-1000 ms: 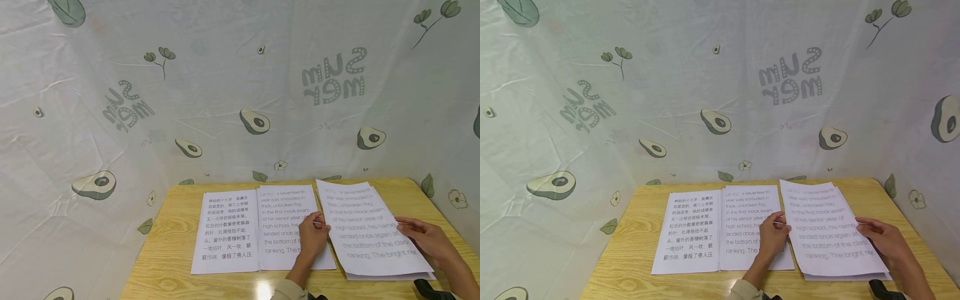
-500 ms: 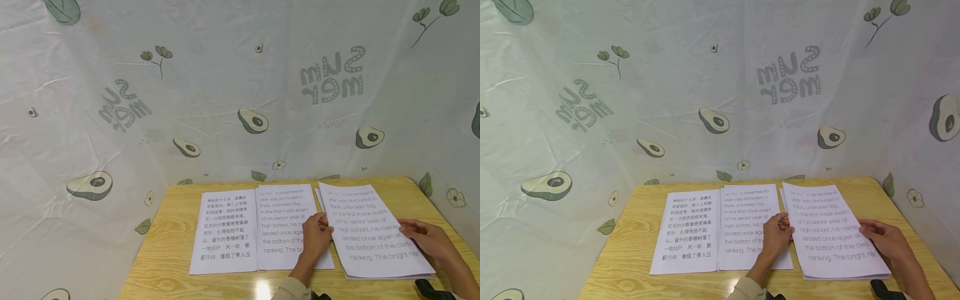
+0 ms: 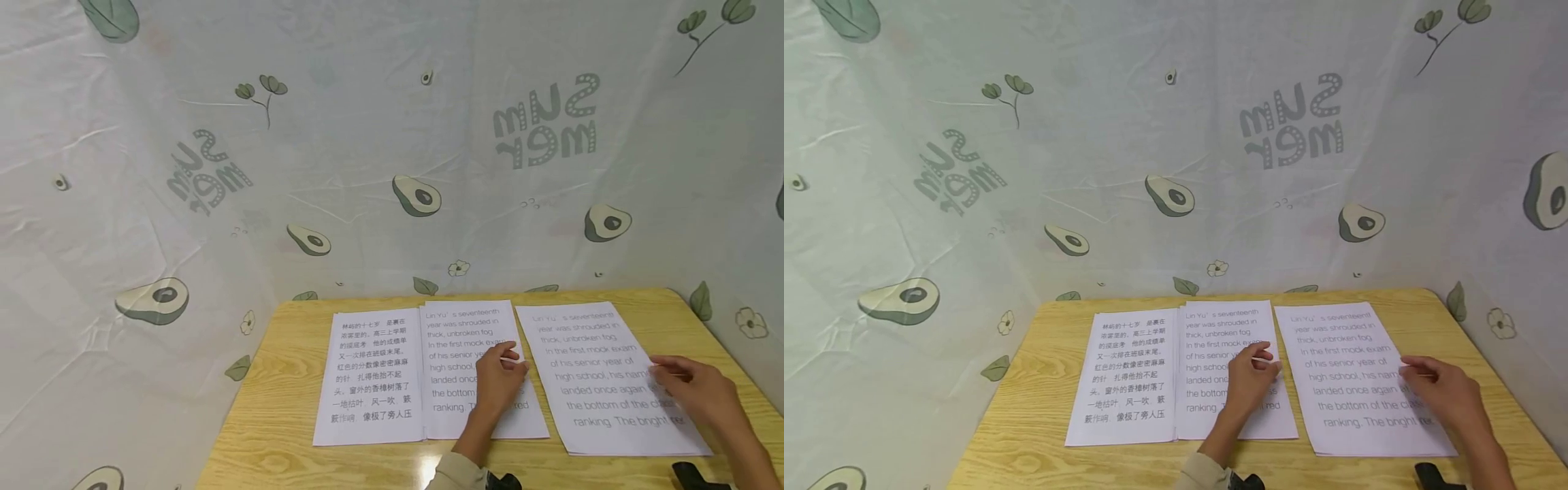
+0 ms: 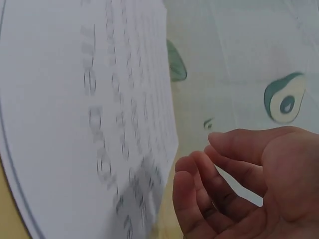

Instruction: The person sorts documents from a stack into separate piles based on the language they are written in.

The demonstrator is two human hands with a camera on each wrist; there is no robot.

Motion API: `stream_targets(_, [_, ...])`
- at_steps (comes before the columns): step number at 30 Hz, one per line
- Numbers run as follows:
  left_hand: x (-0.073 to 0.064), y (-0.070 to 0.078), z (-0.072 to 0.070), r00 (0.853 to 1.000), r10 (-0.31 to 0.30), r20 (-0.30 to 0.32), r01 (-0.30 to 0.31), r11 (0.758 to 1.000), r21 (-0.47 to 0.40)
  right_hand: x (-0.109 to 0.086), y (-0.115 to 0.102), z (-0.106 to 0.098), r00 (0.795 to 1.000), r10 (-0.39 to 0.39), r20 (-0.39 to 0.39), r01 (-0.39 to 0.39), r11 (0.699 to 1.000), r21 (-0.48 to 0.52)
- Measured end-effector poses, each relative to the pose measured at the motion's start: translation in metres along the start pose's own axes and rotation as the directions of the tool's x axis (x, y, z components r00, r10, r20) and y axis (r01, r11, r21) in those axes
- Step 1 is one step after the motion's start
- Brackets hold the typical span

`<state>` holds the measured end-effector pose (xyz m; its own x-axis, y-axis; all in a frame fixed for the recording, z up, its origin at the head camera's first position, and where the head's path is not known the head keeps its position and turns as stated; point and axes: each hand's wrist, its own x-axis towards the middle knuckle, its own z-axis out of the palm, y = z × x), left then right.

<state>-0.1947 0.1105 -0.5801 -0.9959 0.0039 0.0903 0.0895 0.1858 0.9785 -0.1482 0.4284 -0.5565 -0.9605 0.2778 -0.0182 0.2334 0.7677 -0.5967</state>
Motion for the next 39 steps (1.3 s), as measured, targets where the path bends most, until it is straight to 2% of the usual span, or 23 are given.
stream_targets(4, [0.004, -0.007, -0.022, 1.000, -0.015, -0.009, 0.015, 1.000, 0.006, -0.006, -0.026, 0.010, 0.995, -0.045, 0.084, 0.036, 0.994, 0.106])
stream_targets(9, [0.007, -0.016, -0.049, 0.999, -0.019, -0.036, 0.022, 0.998, 0.060, -0.011, -0.062, 0.039, 0.979, -0.138, 0.152, 0.101, 0.968, 0.231])
stream_targets(15, [0.009, -0.024, -0.086, 0.999, -0.035, -0.039, 0.039, 0.993, 0.108, -0.012, -0.102, 0.069, 0.963, -0.187, 0.195, 0.132, 0.956, 0.263])
stream_targets(19, [0.010, -0.027, -0.113, 0.998, -0.046, -0.032, 0.050, 0.990, 0.134, -0.014, -0.121, 0.081, 0.957, -0.200, 0.212, 0.132, 0.946, 0.297])
stream_targets(24, [0.012, -0.027, -0.144, 0.998, -0.045, -0.044, 0.053, 0.978, 0.202, -0.015, -0.135, 0.090, 0.950, -0.211, 0.230, 0.134, 0.940, 0.313])
stream_targets(28, [0.013, -0.028, -0.161, 0.998, -0.048, -0.045, 0.058, 0.962, 0.267, -0.017, -0.139, 0.096, 0.951, -0.196, 0.239, 0.120, 0.946, 0.300])
stream_targets(34, [0.015, -0.033, -0.177, 0.996, -0.086, -0.038, 0.093, 0.943, 0.320, -0.019, -0.143, 0.098, 0.950, -0.185, 0.251, 0.110, 0.952, 0.286])
stream_targets(39, [0.019, -0.037, -0.186, 0.996, -0.078, -0.044, 0.089, 0.925, 0.370, -0.019, -0.146, 0.098, 0.948, -0.181, 0.262, 0.102, 0.952, 0.288])
